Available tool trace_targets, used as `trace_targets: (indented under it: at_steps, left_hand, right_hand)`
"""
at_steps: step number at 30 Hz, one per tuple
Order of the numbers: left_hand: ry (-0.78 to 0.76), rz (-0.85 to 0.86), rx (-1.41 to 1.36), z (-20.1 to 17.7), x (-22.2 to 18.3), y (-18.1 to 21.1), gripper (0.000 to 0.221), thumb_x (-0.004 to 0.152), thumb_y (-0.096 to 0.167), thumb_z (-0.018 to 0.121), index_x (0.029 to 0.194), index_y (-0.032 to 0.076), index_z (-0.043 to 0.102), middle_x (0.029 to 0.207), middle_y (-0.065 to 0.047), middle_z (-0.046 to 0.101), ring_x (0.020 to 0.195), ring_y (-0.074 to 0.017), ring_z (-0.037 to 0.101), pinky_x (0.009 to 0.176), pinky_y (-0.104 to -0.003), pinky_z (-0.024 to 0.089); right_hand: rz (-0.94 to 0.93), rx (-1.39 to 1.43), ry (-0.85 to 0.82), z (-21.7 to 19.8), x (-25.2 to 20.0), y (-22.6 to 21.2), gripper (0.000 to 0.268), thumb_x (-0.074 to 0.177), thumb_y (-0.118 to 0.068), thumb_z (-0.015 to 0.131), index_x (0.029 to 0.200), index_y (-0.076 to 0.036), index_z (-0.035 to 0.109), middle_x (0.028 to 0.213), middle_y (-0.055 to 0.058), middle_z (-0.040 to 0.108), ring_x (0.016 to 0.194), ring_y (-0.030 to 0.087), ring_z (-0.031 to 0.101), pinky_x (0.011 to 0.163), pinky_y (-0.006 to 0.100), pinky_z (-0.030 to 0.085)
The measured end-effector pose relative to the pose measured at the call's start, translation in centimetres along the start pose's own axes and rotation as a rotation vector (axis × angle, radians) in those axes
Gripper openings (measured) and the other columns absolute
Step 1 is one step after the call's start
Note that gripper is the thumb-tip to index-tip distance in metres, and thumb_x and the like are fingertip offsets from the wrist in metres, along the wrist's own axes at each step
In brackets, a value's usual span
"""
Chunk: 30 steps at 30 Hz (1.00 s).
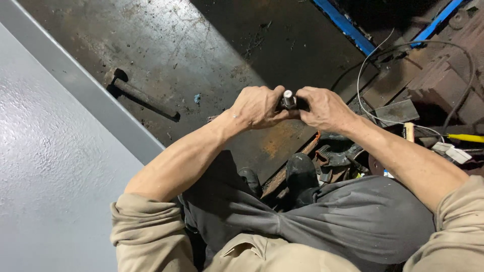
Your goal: Unscrewing a nut from a large industrial bolt by hand.
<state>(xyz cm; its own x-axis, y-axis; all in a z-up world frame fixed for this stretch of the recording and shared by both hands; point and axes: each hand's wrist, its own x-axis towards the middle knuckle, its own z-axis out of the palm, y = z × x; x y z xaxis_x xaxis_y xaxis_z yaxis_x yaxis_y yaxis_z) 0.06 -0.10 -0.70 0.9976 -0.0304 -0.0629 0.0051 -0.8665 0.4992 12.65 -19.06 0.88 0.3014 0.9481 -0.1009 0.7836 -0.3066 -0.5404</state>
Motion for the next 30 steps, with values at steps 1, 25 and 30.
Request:
trace_targets:
  at_steps: [1,25,30]
  left_hand:
    - [0.0,0.0,0.0,-0.4,-0.1,0.2,0.049,0.087,0.047,0.073,0.1,0.002,0.058,0.067,-0.02,0.067,0.065,-0.0417,0.069,0.056,-0.05,0.055]
    - [0.022,0.038,0.02,-0.1,0.1,0.1,0.056,0.092,0.058,0.068,0.095,0.002,0.062,0.064,-0.018,0.066,0.057,-0.0393,0.067,0.053,-0.048,0.054]
    - [-0.012,0.057,-0.029,-1.9,-0.3,1.1,0.065,0.088,0.066,0.072,0.09,0.003,0.063,0.063,-0.02,0.065,0.061,-0.0405,0.067,0.055,-0.048,0.053]
  right_hand:
    - [0.0,0.0,0.0,0.0,0.0,0.0,0.022,0.084,-0.011,0.067,0.103,-0.001,0.065,0.088,0.015,0.065,0.08,0.032,0.066,0.069,0.044,0.054]
    - [-0.161,0.185,0.009,0.8,0.1,0.3,0.022,0.088,-0.003,0.055,0.11,-0.001,0.059,0.094,0.013,0.063,0.082,0.031,0.066,0.071,0.043,0.054]
    - [0.038,0.092,-0.034,-0.2,0.2,-1.6,0.035,0.086,-0.03,0.079,0.098,-0.002,0.062,0.083,0.012,0.065,0.076,0.03,0.067,0.066,0.044,0.053]
